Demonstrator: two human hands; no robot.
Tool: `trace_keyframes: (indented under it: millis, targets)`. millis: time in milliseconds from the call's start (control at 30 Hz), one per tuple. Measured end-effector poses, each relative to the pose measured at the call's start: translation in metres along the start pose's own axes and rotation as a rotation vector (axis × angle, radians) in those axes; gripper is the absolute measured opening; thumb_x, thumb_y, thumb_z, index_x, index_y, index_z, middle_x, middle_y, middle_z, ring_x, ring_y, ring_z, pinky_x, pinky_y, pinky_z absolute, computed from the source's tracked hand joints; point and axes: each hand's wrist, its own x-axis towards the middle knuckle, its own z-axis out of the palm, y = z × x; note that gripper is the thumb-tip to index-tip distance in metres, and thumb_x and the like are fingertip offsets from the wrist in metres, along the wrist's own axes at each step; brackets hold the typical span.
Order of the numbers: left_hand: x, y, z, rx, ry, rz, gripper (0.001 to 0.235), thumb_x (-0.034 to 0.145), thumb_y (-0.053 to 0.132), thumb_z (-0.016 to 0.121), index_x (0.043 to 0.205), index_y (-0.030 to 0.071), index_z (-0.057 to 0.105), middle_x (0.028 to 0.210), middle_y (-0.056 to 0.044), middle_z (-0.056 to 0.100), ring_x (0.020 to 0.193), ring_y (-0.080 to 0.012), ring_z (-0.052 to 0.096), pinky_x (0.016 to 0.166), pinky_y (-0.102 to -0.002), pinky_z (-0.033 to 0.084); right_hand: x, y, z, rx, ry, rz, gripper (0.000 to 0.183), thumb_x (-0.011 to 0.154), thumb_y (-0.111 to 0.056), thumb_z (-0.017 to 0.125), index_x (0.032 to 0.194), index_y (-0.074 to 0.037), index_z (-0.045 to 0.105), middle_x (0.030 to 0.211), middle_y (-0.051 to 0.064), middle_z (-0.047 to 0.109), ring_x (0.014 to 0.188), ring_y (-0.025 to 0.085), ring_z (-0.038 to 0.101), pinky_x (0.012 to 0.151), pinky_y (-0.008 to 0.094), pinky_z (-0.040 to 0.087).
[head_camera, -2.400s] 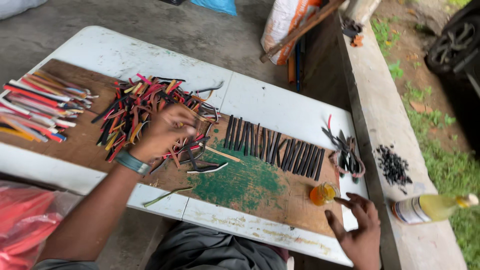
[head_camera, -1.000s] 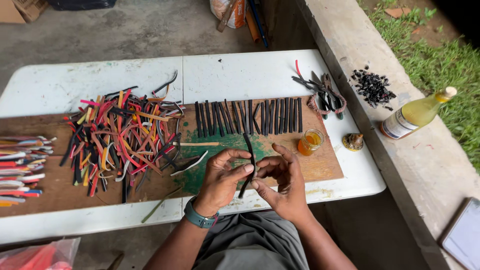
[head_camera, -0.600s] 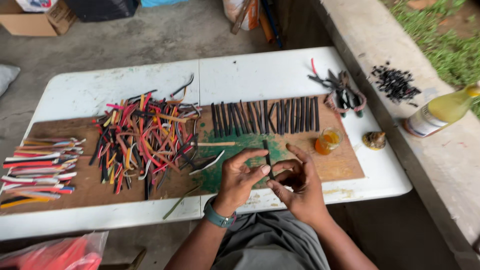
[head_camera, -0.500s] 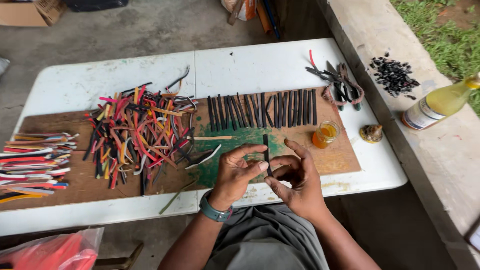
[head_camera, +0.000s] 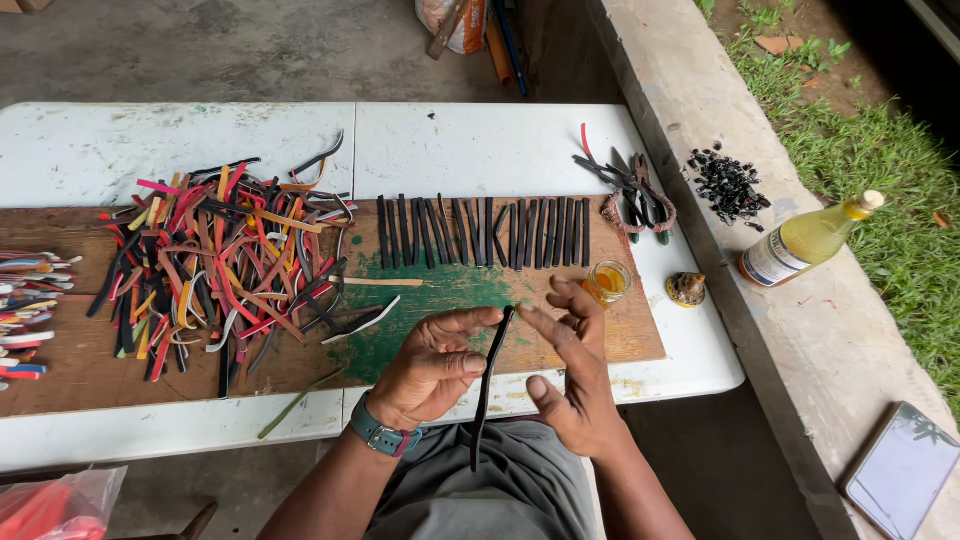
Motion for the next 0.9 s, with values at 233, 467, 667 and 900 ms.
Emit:
trace_keyframes:
  millis: [233,467,667,900]
  targets:
    - [0.000,-0.002,-0.009,-0.078,0.021,-0.008,0.052,0.089,-0.014,0.070,0.139,-0.005,0.059,0.136,-0.016,0.067,0.117,-0.0218,0.068,0.098,-0.032,0.058,-0.002,-0.011,-0.005,-0.099,-0.031,-0.097,0.058,0.093,-0.051,0.058,0.136,-0.014,0.069,0.155,0.021,0.040,0.151,0.039,0.040,0.126,0.055,0.030]
    - [0.004,-0.003,-0.013,-0.019,0.014,0.011,0.050,0.090,-0.013,0.067,0.139,-0.003,0.060,0.135,-0.017,0.066,0.121,-0.0238,0.068,0.102,-0.036,0.058,-0.006,-0.025,0.000,-0.221,-0.025,-0.236,0.048,0.087,-0.042,0.069,0.126,-0.015,0.075,0.147,0.022,0.047,0.142,0.040,0.044,0.122,0.053,0.033]
    - [0.002,-0.001,-0.031,-0.031,0.047,0.026,0.046,0.090,-0.014,0.066,0.134,-0.001,0.062,0.131,-0.017,0.067,0.112,-0.0202,0.069,0.093,-0.029,0.059,0.009,-0.001,-0.037,-0.624,0.123,-0.010,0.039,0.080,-0.026,0.078,0.117,-0.014,0.075,0.139,0.011,0.059,0.130,0.033,0.051,0.107,0.049,0.038]
    - [0.005,-0.009,-0.037,-0.099,0.029,0.023,0.048,0.089,-0.012,0.068,0.135,-0.001,0.061,0.133,-0.018,0.064,0.104,-0.0217,0.069,0.086,-0.031,0.061,0.049,0.088,-0.084,-1.051,-0.178,0.285,0.030,0.070,-0.029,0.080,0.098,-0.018,0.077,0.120,0.007,0.061,0.114,0.031,0.050,0.095,0.049,0.035]
